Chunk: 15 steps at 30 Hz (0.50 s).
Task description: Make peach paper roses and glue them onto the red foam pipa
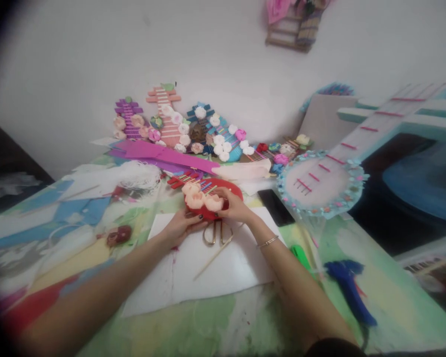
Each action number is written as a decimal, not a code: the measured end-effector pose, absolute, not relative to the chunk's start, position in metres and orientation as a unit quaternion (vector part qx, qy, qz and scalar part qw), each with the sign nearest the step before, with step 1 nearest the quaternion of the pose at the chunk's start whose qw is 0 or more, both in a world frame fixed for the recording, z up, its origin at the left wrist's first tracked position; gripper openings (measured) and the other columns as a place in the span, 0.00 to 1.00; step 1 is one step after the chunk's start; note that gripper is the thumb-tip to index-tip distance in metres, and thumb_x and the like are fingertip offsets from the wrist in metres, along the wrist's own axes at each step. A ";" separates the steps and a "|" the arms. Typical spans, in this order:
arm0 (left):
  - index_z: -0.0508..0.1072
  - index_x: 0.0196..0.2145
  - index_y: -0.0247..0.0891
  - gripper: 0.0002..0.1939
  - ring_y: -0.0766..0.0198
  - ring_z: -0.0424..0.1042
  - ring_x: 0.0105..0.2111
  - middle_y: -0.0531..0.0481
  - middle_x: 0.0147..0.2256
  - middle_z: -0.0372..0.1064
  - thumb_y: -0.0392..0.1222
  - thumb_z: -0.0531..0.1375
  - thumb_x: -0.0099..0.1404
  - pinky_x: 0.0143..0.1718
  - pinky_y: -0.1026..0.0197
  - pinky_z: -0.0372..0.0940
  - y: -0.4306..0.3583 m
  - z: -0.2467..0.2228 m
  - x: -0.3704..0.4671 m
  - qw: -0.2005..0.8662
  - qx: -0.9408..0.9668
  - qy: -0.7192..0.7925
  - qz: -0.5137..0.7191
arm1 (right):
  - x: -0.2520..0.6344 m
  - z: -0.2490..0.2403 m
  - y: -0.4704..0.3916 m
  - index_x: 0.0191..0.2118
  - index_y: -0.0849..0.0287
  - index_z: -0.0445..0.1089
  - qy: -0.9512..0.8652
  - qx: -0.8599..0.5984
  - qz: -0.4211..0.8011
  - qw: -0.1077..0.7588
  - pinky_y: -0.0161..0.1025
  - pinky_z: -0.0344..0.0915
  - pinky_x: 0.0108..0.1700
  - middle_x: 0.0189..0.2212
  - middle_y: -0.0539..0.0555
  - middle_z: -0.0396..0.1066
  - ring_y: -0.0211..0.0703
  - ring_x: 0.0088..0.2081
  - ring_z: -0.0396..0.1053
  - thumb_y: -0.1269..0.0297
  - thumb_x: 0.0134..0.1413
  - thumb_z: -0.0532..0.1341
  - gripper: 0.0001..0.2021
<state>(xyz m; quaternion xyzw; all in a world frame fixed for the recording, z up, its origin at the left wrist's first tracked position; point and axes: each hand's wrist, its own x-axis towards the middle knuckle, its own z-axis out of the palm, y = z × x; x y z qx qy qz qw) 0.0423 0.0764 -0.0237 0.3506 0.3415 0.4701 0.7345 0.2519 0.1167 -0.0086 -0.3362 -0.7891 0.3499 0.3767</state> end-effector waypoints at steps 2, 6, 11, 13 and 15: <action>0.71 0.42 0.29 0.23 0.55 0.76 0.38 0.38 0.41 0.74 0.30 0.70 0.47 0.43 0.58 0.72 0.076 -0.025 0.035 0.730 0.393 0.341 0.442 | 0.255 -0.006 0.114 0.56 0.56 0.58 -0.786 -0.343 0.349 0.377 0.48 0.59 0.57 0.57 0.60 0.59 0.50 0.58 0.60 0.69 0.39 0.67 0.35; 0.71 0.33 0.30 0.22 0.57 0.77 0.34 0.43 0.33 0.75 0.32 0.73 0.39 0.40 0.58 0.73 0.074 -0.028 0.018 0.688 0.409 0.406 0.440 | 0.266 0.011 0.090 0.56 0.57 0.57 -0.805 -0.389 0.282 0.349 0.49 0.61 0.56 0.57 0.61 0.60 0.51 0.56 0.62 0.66 0.42 0.67 0.33; 0.68 0.30 0.33 0.17 0.63 0.75 0.29 0.49 0.29 0.72 0.37 0.70 0.44 0.35 0.60 0.71 0.070 -0.030 0.004 0.616 0.491 0.449 0.421 | 0.307 0.045 0.013 0.50 0.55 0.61 -0.775 -0.553 0.093 0.291 0.45 0.69 0.43 0.47 0.58 0.70 0.49 0.44 0.70 0.61 0.53 0.58 0.18; 0.68 0.30 0.33 0.13 0.64 0.73 0.27 0.50 0.28 0.70 0.39 0.67 0.48 0.32 0.60 0.69 0.068 -0.028 -0.001 0.547 0.561 0.465 0.413 | 0.334 0.049 -0.030 0.40 0.56 0.65 -0.733 -0.641 -0.002 0.228 0.46 0.67 0.37 0.36 0.58 0.73 0.50 0.36 0.72 0.58 0.53 0.56 0.10; 0.69 0.29 0.34 0.10 0.65 0.70 0.27 0.51 0.26 0.69 0.41 0.64 0.52 0.31 0.60 0.66 0.068 -0.021 -0.006 0.405 0.655 0.472 0.430 | 0.367 0.039 -0.073 0.33 0.54 0.64 -0.675 -0.711 -0.088 0.174 0.47 0.66 0.34 0.30 0.58 0.73 0.53 0.32 0.72 0.55 0.54 0.54 0.09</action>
